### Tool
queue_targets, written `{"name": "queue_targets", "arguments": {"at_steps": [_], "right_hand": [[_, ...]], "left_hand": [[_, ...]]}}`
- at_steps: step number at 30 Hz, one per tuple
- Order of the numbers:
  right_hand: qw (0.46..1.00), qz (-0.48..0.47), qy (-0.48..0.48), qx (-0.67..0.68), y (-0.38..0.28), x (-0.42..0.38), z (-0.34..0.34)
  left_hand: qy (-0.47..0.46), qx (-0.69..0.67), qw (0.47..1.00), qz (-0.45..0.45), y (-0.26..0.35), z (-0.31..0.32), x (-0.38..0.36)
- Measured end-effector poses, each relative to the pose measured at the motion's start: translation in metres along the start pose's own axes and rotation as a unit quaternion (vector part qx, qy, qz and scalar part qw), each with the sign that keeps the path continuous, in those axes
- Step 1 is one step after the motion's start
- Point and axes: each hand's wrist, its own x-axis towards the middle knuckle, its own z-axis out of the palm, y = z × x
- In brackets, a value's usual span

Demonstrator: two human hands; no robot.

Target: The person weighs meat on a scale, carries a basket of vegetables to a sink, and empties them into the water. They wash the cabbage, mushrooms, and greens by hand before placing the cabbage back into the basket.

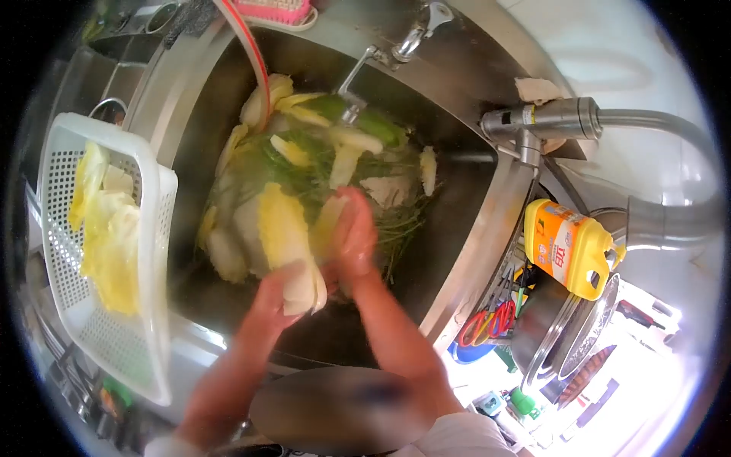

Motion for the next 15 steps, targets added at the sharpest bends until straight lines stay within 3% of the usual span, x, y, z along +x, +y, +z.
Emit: {"name": "queue_targets", "arguments": {"at_steps": [2, 4, 5, 6, 7, 8, 11, 13, 15], "right_hand": [[0.956, 0.12, 0.028, 0.266, -0.013, -0.034, 0.021], [0.982, 0.113, -0.074, 0.129, -0.002, -0.057, 0.016], [0.984, 0.103, -0.124, 0.073, -0.012, -0.057, 0.012], [0.98, 0.049, -0.156, 0.115, -0.024, -0.057, 0.014], [0.978, -0.026, -0.204, 0.047, -0.009, -0.052, 0.013], [0.963, -0.101, -0.25, -0.021, 0.011, -0.041, 0.011], [0.97, 0.018, -0.175, -0.165, 0.05, 0.066, 0.002], [0.91, -0.16, -0.031, -0.381, 0.096, 0.112, 0.006], [0.896, -0.077, -0.152, -0.41, 0.124, 0.121, 0.014]], "left_hand": [[-0.048, -0.026, 0.998, 0.004, 0.004, -0.014, 0.01], [-0.137, -0.067, 0.988, 0.002, 0.017, -0.03, 0.019], [-0.042, -0.009, 0.998, 0.053, 0.023, -0.028, 0.022], [-0.033, -0.014, 0.997, 0.068, 0.033, -0.025, 0.02], [-0.025, -0.018, 0.996, 0.083, 0.044, -0.023, 0.019], [0.104, 0.017, 0.983, 0.148, 0.052, -0.01, 0.016], [0.09, 0.076, 0.977, 0.177, 0.071, -0.029, 0.012], [0.113, 0.102, 0.978, 0.144, 0.071, -0.019, 0.001], [0.139, 0.145, 0.972, 0.121, 0.07, -0.019, -0.004]]}}
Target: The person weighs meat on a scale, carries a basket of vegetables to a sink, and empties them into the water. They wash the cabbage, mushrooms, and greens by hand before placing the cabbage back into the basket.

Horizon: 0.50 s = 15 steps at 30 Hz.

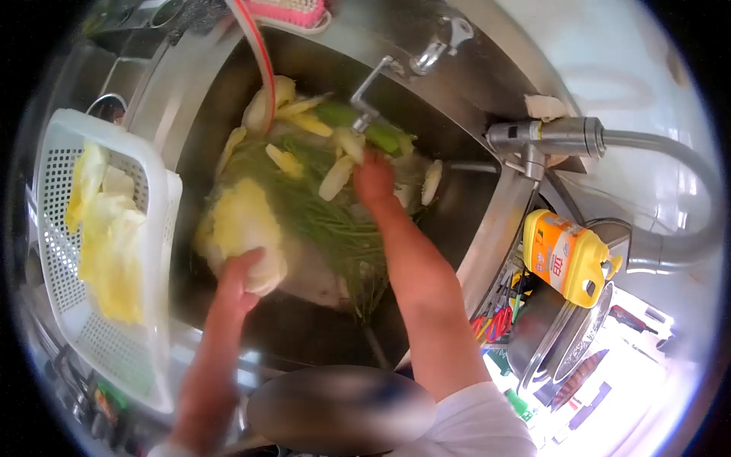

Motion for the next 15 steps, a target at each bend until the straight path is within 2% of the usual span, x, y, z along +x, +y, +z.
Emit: {"name": "queue_targets", "arguments": {"at_steps": [1, 3, 4, 5, 6, 7, 8, 9, 11, 12, 14, 15], "right_hand": [[0.997, 0.008, -0.076, -0.005, 0.005, 0.005, 0.013], [0.973, -0.13, 0.013, 0.192, 0.038, -0.013, 0.068], [0.979, -0.014, -0.201, -0.01, 0.018, -0.021, 0.037], [0.983, -0.091, -0.139, 0.079, 0.041, -0.026, 0.053], [0.888, -0.225, -0.285, -0.283, 0.052, -0.011, 0.046], [0.908, -0.208, -0.187, -0.313, 0.069, -0.015, 0.041], [0.969, -0.102, -0.107, -0.196, 0.076, -0.023, 0.05], [0.999, -0.021, -0.003, -0.049, 0.082, -0.03, 0.059], [0.993, -0.064, 0.076, -0.067, 0.054, -0.043, 0.034], [0.978, -0.143, 0.106, -0.109, 0.07, -0.043, 0.032], [0.989, -0.069, 0.011, -0.128, 0.088, -0.051, 0.021], [0.986, 0.096, -0.098, -0.097, 0.095, -0.049, 0.016]], "left_hand": [[0.015, 0.001, 1.0, -0.012, -0.004, 0.0, 0.001], [0.064, -0.004, 0.998, -0.021, -0.014, -0.004, 0.002], [0.072, 0.031, 0.996, -0.031, -0.033, -0.022, 0.018], [0.088, 0.068, 0.993, -0.044, -0.049, -0.039, 0.03], [0.09, 0.043, 0.994, -0.048, -0.05, -0.036, 0.028], [0.078, 0.024, 0.995, -0.052, -0.048, -0.031, 0.028], [0.066, 0.027, 0.996, -0.052, -0.034, -0.02, 0.018], [0.052, 0.031, 0.996, -0.069, -0.029, -0.018, 0.015], [-0.016, 0.018, 1.0, -0.011, -0.03, -0.015, 0.014], [-0.005, 0.034, 0.999, -0.015, -0.028, -0.017, 0.015], [0.005, 0.069, 0.997, -0.043, -0.032, -0.018, 0.013], [-0.006, 0.072, 0.997, -0.013, -0.034, -0.02, 0.009]]}}
